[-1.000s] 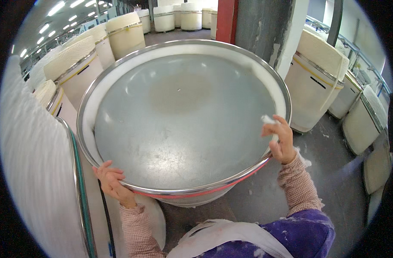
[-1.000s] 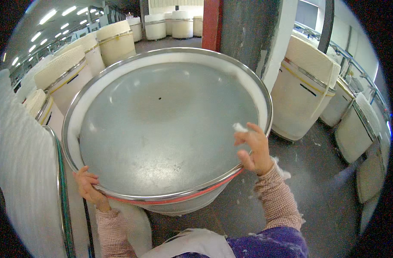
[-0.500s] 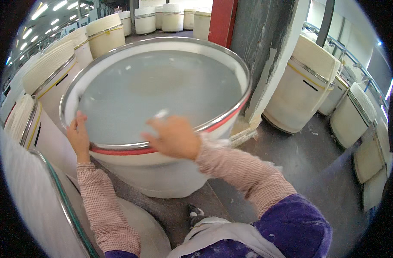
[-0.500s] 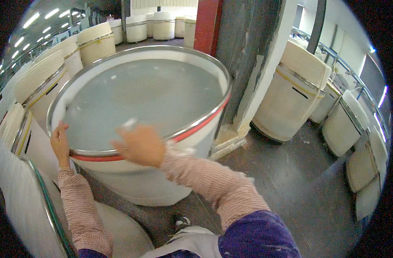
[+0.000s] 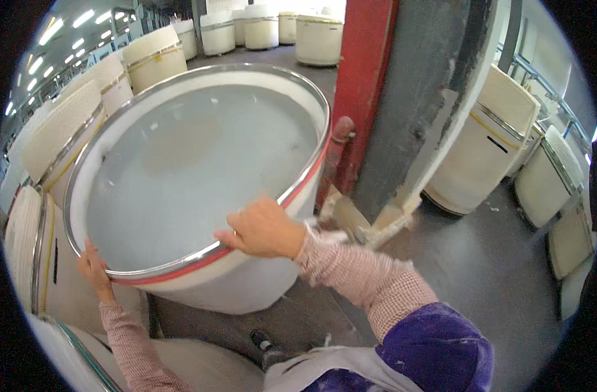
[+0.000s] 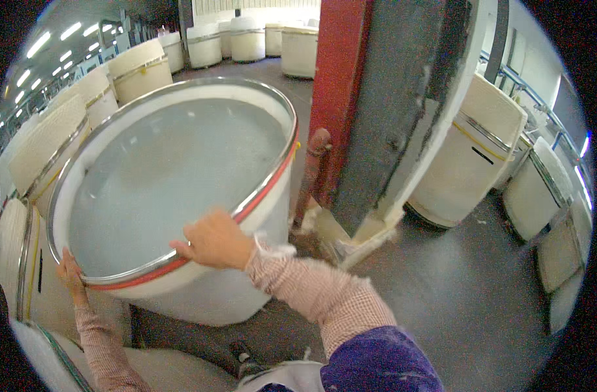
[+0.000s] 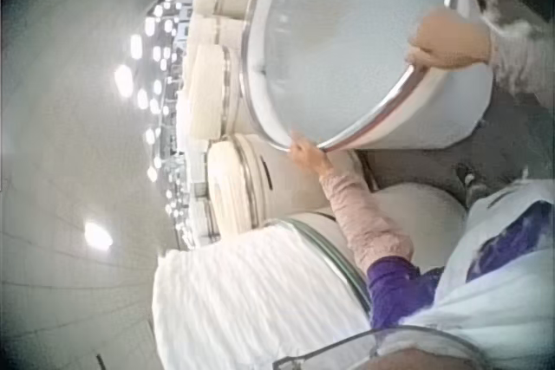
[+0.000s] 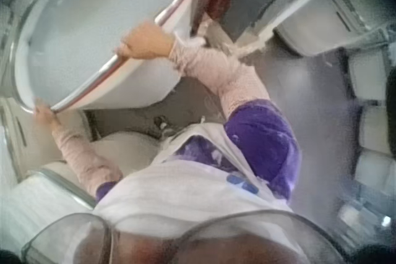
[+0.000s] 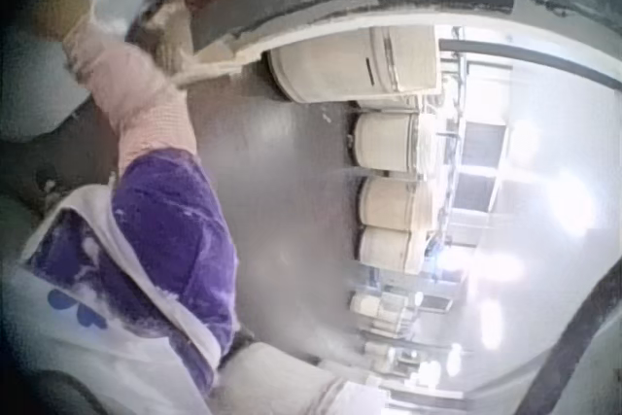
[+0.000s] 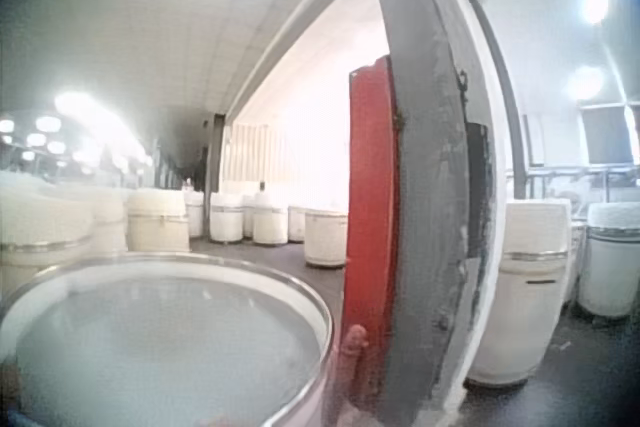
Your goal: The person handles thick white textile rope by hand, lifting and arranging it within a metal tray and then transferring it into a large white container. The person walks between containers and continues to arrange the rope inside the container.
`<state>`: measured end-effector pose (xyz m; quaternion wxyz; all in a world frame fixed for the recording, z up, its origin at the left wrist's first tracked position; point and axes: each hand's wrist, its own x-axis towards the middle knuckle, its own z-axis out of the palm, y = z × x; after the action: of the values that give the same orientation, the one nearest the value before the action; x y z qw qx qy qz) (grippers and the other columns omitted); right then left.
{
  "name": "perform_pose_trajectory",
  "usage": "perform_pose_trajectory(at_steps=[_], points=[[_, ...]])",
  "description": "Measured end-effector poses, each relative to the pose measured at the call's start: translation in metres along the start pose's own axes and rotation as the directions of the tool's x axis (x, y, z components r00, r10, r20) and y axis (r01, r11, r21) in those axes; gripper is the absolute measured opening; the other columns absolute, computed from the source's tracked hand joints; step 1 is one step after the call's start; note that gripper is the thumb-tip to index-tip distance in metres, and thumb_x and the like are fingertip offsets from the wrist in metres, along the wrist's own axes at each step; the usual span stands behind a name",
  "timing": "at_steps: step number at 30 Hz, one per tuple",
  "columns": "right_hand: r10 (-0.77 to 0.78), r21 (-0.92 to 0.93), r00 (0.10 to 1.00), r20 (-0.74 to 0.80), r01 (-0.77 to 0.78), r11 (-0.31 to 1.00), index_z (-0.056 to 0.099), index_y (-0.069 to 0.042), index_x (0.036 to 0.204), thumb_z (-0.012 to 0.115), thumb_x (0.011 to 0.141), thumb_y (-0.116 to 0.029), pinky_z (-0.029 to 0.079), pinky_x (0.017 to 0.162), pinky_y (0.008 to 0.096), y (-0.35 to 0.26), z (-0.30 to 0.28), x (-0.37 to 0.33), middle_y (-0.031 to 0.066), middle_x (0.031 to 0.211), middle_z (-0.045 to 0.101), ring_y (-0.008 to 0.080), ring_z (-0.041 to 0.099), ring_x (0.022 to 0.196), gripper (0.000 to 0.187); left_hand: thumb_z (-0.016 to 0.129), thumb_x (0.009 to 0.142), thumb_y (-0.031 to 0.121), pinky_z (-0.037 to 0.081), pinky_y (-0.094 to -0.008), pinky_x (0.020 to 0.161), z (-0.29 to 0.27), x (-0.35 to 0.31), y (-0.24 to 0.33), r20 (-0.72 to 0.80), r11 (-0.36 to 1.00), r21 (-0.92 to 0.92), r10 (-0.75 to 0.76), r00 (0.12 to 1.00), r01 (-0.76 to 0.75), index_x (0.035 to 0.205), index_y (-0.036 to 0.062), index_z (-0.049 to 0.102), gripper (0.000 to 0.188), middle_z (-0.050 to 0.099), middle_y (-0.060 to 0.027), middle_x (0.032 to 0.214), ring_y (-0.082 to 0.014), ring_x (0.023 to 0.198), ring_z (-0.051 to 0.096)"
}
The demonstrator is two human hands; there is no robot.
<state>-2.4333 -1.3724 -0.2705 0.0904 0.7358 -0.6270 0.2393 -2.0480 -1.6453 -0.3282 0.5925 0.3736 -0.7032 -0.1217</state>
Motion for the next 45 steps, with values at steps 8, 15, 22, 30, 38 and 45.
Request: perform_pose_trajectory(at_steps=[8, 15, 22, 30, 38, 45], points=[[-0.214, 0.04, 0.973, -0.087, 0.218, 0.975, 0.055, -0.008, 0.073, 0.053, 0.093, -0.047, 0.044, 0.054, 0.0413, 0.018, 0.067, 0.118, 0.0094, 0.06, 0.054, 0.0288, 0.057, 0.056, 0.045, 0.045, 0.103, 0.037, 0.026, -0.0216, 0.055, 0.019, 0.088, -0.075, 0.03, 0.976, -0.173, -0.126, 0.992, 0.129, 0.07, 0.0095, 0.045, 0.043, 0.033, 0.0051, 0.063, -0.0056, 0.056, 0.031], [-0.118, -0.183, 0.977, -0.18, 0.084, 0.979, 0.057, -0.011, 0.075, 0.05, 0.091, -0.041, 0.044, 0.058, 0.0415, 0.132, 0.097, 0.184, 0.0075, 0.064, 0.052, 0.0272, 0.055, 0.06, 0.035, 0.035, 0.102, 0.047, 0.032, -0.0418, 0.085, 0.108, 0.146, -0.067, 0.145, 0.93, 0.115, 0.332, 0.932, -0.349, 0.068, 0.0083, 0.036, 0.052, 0.039, -0.0062, 0.071, -0.0248, 0.073, 0.04], [0.613, -0.633, 0.778, -0.14, -0.546, 0.549, 0.057, -0.009, 0.126, 0.041, 0.097, -0.032, 0.02, 0.113, 0.0591, 0.312, 0.079, 0.252, 0.0115, 0.143, 0.048, 0.0311, 0.041, 0.135, 0.04, 0.052, 0.082, 0.073, 0.018, -0.0584, 0.112, 0.178, 0.206, -0.078, 0.618, 0.843, -0.485, 0.517, 0.592, -0.23, 0.122, 0.0049, 0.059, 0.08, 0.054, -0.0202, 0.132, -0.0388, 0.131, 0.043], [0.617, -0.539, 0.787, -0.001, -0.52, 0.662, 0.051, -0.007, 0.133, 0.039, 0.102, -0.034, 0.03, 0.108, 0.0589, 0.3, 0.154, 0.467, 0.0126, 0.141, 0.049, 0.0303, 0.05, 0.126, 0.042, 0.029, 0.106, 0.035, 0.025, -0.0421, 0.113, 0.263, 0.495, -0.41, 0.202, 0.992, -0.124, 0.038, 0.979, -0.013, 0.129, -0.0052, 0.052, 0.052, 0.045, -0.0182, 0.142, -0.031, 0.135, 0.038], [0.521, -0.041, 0.845, -0.124, -0.529, 0.848, 0.057, -0.004, 0.12, 0.053, 0.095, -0.038, 0.03, 0.11, 0.0519, 0.21, 0.235, 0.628, 0.0135, 0.1, 0.067, 0.0282, 0.065, 0.096, 0.042, 0.025, 0.104, 0.032, 0.02, -0.0471, 0.114, 0.469, 0.638, -0.5, 0.307, 0.856, -0.384, 0.471, 0.827, -0.345, 0.111, 0.0038, 0.062, 0.047, 0.059, -0.0135, 0.125, -0.0314, 0.126, 0.048], [0.168, -0.296, 0.825, -0.539, -0.373, 0.879, 0.067, -0.002, 0.078, 0.052, 0.084, -0.016, 0.05, 0.06, 0.0375, 0.338, 0.294, 0.707, 0.0113, 0.072, 0.067, 0.0256, 0.062, 0.058, 0.021, 0.023, 0.101, 0.037, 0.019, -0.0502, 0.111, 0.56, 0.671, -0.508, 0.287, 0.848, -0.311, 0.515, 0.808, -0.43, 0.074, 0.0101, 0.055, 0.049, 0.065, -0.0045, 0.078, -0.0287, 0.093, 0.063]])
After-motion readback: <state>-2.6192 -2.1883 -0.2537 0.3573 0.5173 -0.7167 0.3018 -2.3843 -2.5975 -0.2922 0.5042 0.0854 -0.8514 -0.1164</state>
